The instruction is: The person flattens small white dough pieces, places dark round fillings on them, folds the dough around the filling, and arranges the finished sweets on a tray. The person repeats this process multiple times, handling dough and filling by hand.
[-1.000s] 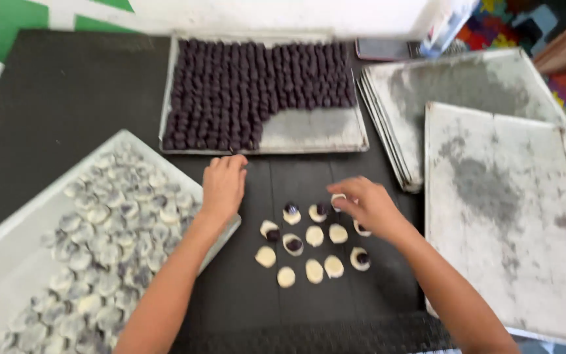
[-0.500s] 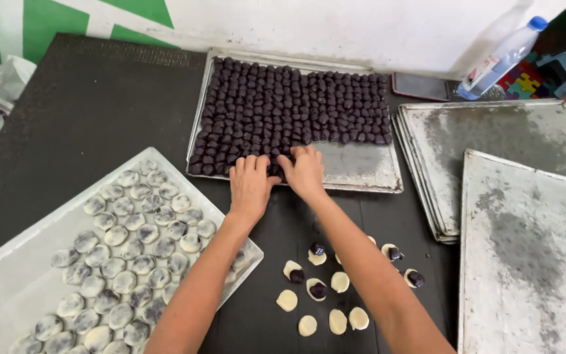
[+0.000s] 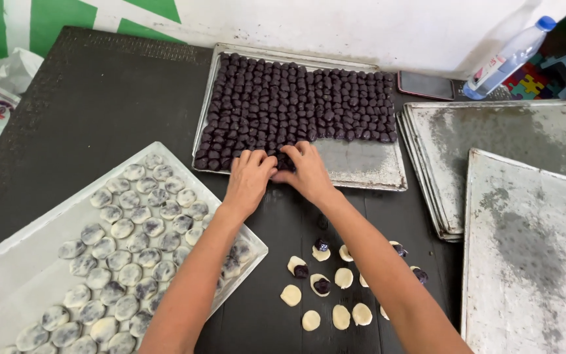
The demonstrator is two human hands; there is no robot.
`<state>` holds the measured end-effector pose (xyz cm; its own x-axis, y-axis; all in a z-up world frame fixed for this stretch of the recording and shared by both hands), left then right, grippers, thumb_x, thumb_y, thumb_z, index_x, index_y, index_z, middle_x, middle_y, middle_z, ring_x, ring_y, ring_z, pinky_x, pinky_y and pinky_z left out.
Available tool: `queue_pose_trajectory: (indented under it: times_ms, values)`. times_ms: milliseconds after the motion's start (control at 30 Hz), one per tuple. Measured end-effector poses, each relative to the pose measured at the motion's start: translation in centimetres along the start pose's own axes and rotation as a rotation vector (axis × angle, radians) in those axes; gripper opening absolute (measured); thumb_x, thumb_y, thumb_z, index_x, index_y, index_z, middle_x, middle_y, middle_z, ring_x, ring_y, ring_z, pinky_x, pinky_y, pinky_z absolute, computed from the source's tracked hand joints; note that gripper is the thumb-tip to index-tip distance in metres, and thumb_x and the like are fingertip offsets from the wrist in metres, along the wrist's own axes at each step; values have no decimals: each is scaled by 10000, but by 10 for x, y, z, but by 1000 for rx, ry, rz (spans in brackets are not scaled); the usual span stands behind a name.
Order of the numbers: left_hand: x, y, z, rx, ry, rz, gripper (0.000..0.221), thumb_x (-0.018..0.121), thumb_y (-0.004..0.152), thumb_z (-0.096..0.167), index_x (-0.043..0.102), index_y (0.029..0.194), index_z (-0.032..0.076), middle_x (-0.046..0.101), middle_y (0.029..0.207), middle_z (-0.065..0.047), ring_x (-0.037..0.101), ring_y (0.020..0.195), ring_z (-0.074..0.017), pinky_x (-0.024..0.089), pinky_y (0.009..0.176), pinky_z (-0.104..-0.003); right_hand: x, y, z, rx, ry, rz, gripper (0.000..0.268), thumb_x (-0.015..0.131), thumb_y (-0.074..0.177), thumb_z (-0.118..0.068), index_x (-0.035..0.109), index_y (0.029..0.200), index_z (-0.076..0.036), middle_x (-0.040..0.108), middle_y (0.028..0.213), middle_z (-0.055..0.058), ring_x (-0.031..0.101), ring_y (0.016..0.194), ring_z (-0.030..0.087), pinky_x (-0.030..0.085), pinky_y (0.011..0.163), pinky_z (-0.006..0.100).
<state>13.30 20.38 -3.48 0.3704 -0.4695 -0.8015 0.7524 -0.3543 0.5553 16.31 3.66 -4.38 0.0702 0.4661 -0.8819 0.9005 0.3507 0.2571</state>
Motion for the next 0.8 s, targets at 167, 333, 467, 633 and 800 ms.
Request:
queue_pose_trajectory:
  times_ms: [167, 333, 467, 633, 800]
  values:
    - [-3, -9, -6, 58, 164, -28, 283, 675, 862, 336, 506, 1031, 184, 434, 971, 1, 444, 921, -205, 368, 729, -343, 10, 10, 12, -97, -123, -19, 455, 685, 875, -316, 519, 1260, -140, 528, 1086, 117, 593, 1058, 326, 536, 858, 398]
    - [10, -7, -21, -80, 52, -42, 205, 534, 988, 339, 502, 1058, 149, 469, 991, -32, 486, 904, -215, 419, 732, -339, 20, 4, 8, -302, -400, 44, 356, 710, 785, -160, 616, 1126, -120, 553, 1023, 144, 624, 904, 316, 556, 745, 363]
    - [4, -1, -21, -188, -159, -46, 202, 503, 1007, 293, 503, 1119, 126, 536, 951, -77, 554, 917, -285, 473, 784, -391, 6, 2, 20, -227, -109, 109, 252, 670, 822, -93, 677, 1072, -120, 597, 1081, 112, 655, 957, 300, 556, 822, 351]
    - [-1, 15, -22, -285, -388, 0, 167, 516, 1010, 272, 569, 1113, 152, 606, 943, -123, 599, 950, -339, 495, 845, -427, 21, 5, 40, 30, 249, 235, 205, 668, 832, -96, 744, 1002, -180, 661, 989, 11, 693, 881, 243, 566, 777, 303]
    - [3, 20, -14, -355, -460, -14, 140, 554, 977, 161, 611, 1098, 122, 606, 1000, -134, 617, 998, -372, 514, 854, -441, 21, -1, 13, -143, -118, 184, 405, 761, 797, -231, 633, 1160, -106, 529, 1089, 130, 618, 975, 357, 527, 825, 418]
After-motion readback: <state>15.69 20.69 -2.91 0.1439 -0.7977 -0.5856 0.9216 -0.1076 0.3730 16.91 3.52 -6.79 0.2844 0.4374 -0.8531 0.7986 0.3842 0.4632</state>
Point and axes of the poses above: each hand's wrist, its own y-axis towards the middle knuckle, its own x-axis out of the palm, z = x × y, the point moved 2 cm from there along y, towards the middle knuckle
